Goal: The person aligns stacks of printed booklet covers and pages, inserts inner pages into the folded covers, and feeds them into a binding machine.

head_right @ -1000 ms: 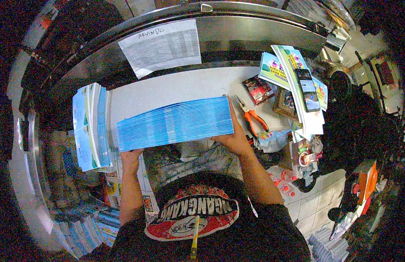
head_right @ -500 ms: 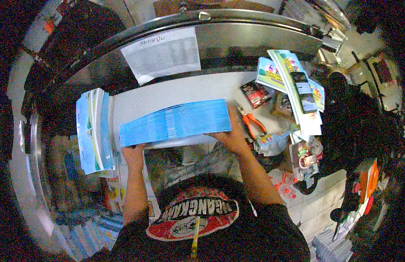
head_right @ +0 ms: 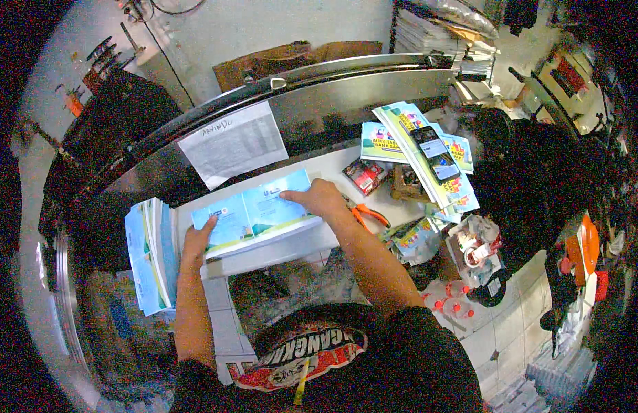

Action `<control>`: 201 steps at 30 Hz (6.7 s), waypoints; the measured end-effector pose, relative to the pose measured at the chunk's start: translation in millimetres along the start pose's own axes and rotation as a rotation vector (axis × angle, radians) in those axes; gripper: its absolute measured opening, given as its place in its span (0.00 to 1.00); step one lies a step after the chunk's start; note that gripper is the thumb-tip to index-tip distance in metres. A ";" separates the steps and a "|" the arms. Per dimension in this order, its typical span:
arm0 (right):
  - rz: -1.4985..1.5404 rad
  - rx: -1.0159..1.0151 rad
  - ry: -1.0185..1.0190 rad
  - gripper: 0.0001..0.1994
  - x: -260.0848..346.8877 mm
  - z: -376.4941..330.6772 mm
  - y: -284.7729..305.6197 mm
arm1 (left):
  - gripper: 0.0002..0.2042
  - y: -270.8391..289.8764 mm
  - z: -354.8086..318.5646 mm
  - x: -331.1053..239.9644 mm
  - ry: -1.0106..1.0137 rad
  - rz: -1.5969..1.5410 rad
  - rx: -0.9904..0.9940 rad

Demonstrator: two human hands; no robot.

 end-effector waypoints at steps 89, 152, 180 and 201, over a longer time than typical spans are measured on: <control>-0.761 0.225 0.921 0.19 184.6 78.1 23.6 | 0.31 -40.3 -81.6 17.4 -0.892 0.733 -0.012; -0.922 0.014 0.873 0.38 88.4 -59.2 -66.5 | 0.15 52.7 -18.8 70.7 -0.510 0.370 -0.416; -0.871 0.097 0.800 0.42 97.3 -62.1 -56.5 | 0.14 51.5 -22.3 81.5 -0.589 0.391 -0.339; -0.804 0.156 0.871 0.36 96.5 -58.3 -42.6 | 0.15 50.8 -19.6 79.5 -0.552 0.429 -0.344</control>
Point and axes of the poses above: each hand's wrist, its own z-axis towards the middle knuckle, its own y-axis out of the back of the hand, x = y × z, the point moved 1 cm from there along z, towards the middle knuckle, and after that the axes turned 3 degrees about -x, right-handed, at the moved point
